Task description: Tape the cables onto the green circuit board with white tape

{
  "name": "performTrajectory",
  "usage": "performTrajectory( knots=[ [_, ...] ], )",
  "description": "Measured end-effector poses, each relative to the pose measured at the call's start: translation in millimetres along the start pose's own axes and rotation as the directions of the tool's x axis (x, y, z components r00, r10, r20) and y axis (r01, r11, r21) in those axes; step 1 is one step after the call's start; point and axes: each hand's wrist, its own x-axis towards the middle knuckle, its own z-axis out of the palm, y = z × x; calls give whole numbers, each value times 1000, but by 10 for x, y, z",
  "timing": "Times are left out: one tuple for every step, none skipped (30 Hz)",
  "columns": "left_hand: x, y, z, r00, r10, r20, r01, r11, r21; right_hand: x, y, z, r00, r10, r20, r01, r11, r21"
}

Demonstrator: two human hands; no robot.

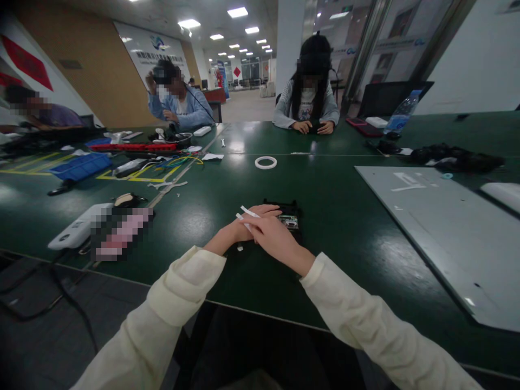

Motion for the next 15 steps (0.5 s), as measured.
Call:
performTrajectory(
  knots=[
    [3,-2,-3,1000,2,19,-2,1000,12,-20,12,9,1000,0,10,0,997,-74],
    [7,-2,-5,1000,1,30,-2,1000,21,-46,21,13,1000,-3,23,6,992,-128],
    [12,-2,-5,1000,-3,30,2,1000,29,-76,26,11,999,-10,41,16,987,-160],
    [16,0,-3,1000,-8,22,7,999,36,-111,24,2,998,-19,60,29,984,-176],
    [19,3,1,1000,-14,7,14,999,42,-148,15,-18,997,-29,77,43,982,-185],
    [22,7,4,1000,-22,-10,22,999,47,-187,0,-53,994,-43,98,61,980,-191],
    [25,14,7,999,-27,-23,28,998,52,-225,-15,-106,991,-50,124,73,979,-191],
    [29,24,7,999,-29,-31,31,998,55,-261,-25,-182,987,-39,156,66,983,-172],
    [33,36,3,999,-28,-32,30,998,58,-291,-20,-280,983,-9,184,34,990,-135],
    [38,51,-4,999,-29,-33,31,998,62,-314,11,-403,979,43,199,-27,996,-83],
    [43,68,-15,999,-34,-35,36,997,68,-329,77,-546,974,113,194,-111,994,-19],
    [49,87,-29,998,-42,-38,45,996,75,-338,186,-708,971,191,144,-198,980,35],
    [54,106,-44,998,-51,-39,54,995,81,-345,338,-881,965,258,55,-262,963,69],
    [58,124,-60,997,-63,-38,66,994,88,-355,532,-1060,948,314,-51,-308,946,98],
    [61,140,-75,997,-73,-34,75,993,93,-374,757,-1239,916,369,-159,-350,927,136]
  ],
)
